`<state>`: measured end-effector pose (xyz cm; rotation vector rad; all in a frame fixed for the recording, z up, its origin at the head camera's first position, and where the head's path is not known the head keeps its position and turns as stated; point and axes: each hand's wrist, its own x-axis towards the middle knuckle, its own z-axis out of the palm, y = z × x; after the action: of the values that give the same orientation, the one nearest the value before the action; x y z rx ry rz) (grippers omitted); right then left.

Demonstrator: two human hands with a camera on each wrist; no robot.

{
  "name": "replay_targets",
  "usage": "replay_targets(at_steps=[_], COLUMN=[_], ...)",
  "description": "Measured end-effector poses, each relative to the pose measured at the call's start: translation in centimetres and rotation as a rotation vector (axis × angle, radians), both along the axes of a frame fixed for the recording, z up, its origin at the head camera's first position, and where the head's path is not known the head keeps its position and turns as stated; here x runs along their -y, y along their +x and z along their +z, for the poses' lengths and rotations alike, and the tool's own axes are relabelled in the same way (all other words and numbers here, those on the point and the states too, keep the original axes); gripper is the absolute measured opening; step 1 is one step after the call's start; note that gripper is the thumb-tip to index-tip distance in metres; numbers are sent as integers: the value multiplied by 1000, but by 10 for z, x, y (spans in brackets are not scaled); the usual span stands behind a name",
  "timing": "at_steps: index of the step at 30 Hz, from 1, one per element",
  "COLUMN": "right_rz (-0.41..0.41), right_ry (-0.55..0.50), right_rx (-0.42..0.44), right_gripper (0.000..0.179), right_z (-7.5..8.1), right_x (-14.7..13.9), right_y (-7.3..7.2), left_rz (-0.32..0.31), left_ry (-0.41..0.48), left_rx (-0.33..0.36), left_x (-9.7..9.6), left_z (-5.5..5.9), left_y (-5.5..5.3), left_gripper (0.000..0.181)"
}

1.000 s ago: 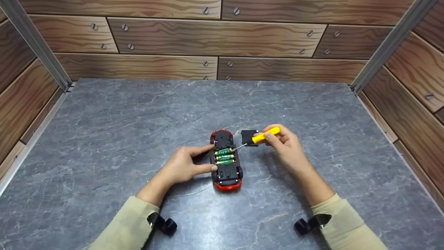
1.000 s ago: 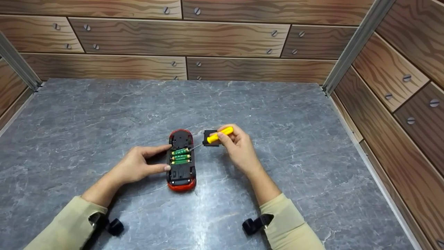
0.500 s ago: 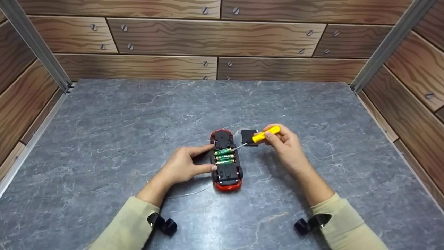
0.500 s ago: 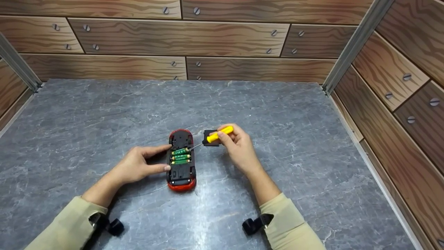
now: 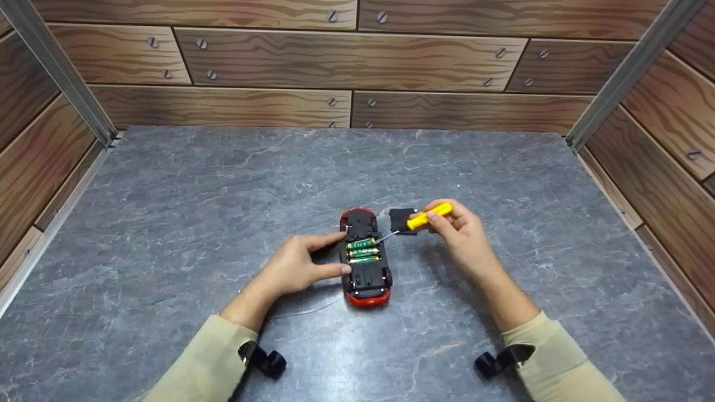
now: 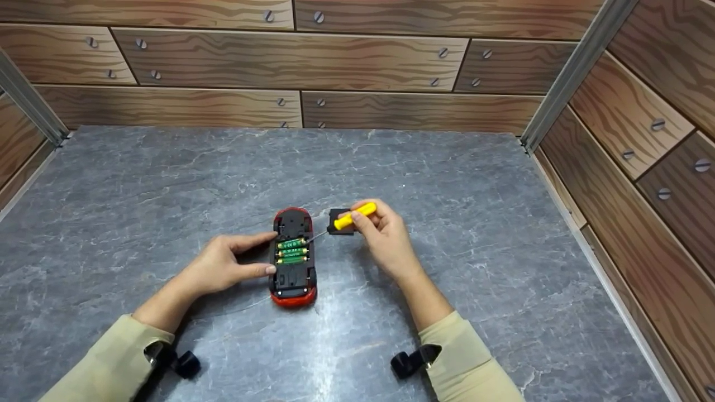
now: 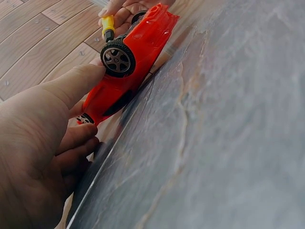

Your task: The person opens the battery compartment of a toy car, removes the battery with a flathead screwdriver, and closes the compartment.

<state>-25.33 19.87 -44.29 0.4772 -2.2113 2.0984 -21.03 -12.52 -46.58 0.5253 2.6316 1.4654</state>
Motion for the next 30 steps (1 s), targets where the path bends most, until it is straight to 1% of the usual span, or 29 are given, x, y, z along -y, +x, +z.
replay_targets(at_steps=[5,12,19,22,25,27,30], right_rz=[-6,-12,-13,14,56,70,78], right_ry=[11,-5,37,26,13,41,118], right_rx=[-13,-18,-56,-80,-109,-137,-182], right_gripper=[19,12,15,17,18,16,13], right_z=[0,-1,1,7,15,22,33], right_x=[0,0,-1,-1,0,1,2], right_y=[0,-1,-1,0,3,7,14], left_rz=[0,1,-5,3,3,-2,-7], left_ry=[-6,-9,16,12,9,11,9], left_rx=[-4,-12,-7,-9,-9,-7,-6], left_x=[1,1,0,0,0,0,0], left_z=[0,-2,-2,-1,-1,-1,-2], left_y=[0,0,-1,-1,-2,-2,-1], left_gripper=[73,73,71,71,71,72,72])
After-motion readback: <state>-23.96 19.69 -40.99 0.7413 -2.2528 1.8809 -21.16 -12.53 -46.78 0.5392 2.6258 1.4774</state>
